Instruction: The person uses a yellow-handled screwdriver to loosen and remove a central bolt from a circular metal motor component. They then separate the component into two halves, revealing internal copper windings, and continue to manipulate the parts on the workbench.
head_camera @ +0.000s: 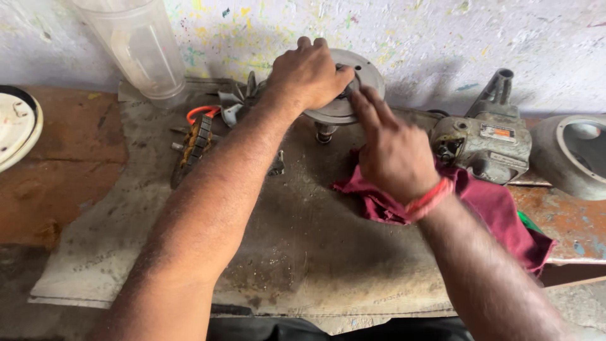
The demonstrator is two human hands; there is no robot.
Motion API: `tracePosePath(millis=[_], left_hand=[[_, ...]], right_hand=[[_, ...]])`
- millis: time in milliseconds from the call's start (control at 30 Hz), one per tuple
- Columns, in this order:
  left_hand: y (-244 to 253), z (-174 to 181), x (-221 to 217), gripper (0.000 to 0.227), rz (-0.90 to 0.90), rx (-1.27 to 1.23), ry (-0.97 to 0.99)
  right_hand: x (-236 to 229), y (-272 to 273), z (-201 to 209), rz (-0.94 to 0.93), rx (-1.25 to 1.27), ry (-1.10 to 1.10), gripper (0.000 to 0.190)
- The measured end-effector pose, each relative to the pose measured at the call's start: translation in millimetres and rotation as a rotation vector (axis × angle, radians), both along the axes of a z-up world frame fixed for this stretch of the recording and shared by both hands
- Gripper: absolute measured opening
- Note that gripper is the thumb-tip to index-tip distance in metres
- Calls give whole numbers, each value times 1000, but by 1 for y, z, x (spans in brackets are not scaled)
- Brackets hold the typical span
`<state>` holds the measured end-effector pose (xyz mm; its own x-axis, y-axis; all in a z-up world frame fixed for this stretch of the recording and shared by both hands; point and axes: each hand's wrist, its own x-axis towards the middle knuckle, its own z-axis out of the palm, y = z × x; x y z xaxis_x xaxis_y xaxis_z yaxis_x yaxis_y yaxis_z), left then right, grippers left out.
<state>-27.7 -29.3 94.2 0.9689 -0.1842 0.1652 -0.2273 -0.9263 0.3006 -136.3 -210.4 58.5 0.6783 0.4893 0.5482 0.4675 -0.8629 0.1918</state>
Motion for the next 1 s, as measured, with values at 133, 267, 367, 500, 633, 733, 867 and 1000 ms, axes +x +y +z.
tracePosePath(millis=[133, 267, 367, 500, 633, 733, 867, 1000], left_hand=[[-3, 2, 3, 82, -28, 29, -20], [3, -1, 1, 78, -32, 4, 1], [1, -6, 0, 79, -46, -8, -66], [-7, -4, -1, 79, -67, 1, -61], [-4, 3, -6, 77, -50, 39, -61], [-1, 6, -4, 80, -65, 14, -30], [1, 2, -2, 83, -23, 18, -10], [-6, 2, -6, 77, -50, 55, -51]], right_hand=[[40, 3, 23, -97, 54, 325, 87], [15, 12, 17, -58, 70, 239, 85], [-18, 8, -9, -55, 103, 197, 83], [19, -8, -9, -92, 53, 151, 85], [50, -11, 16, 52, -32, -57, 96], [13, -2, 7, -83, 7, 184, 93], [-8, 7, -3, -107, 59, 221, 87], [40, -8, 24, 8, 112, 150, 88]])
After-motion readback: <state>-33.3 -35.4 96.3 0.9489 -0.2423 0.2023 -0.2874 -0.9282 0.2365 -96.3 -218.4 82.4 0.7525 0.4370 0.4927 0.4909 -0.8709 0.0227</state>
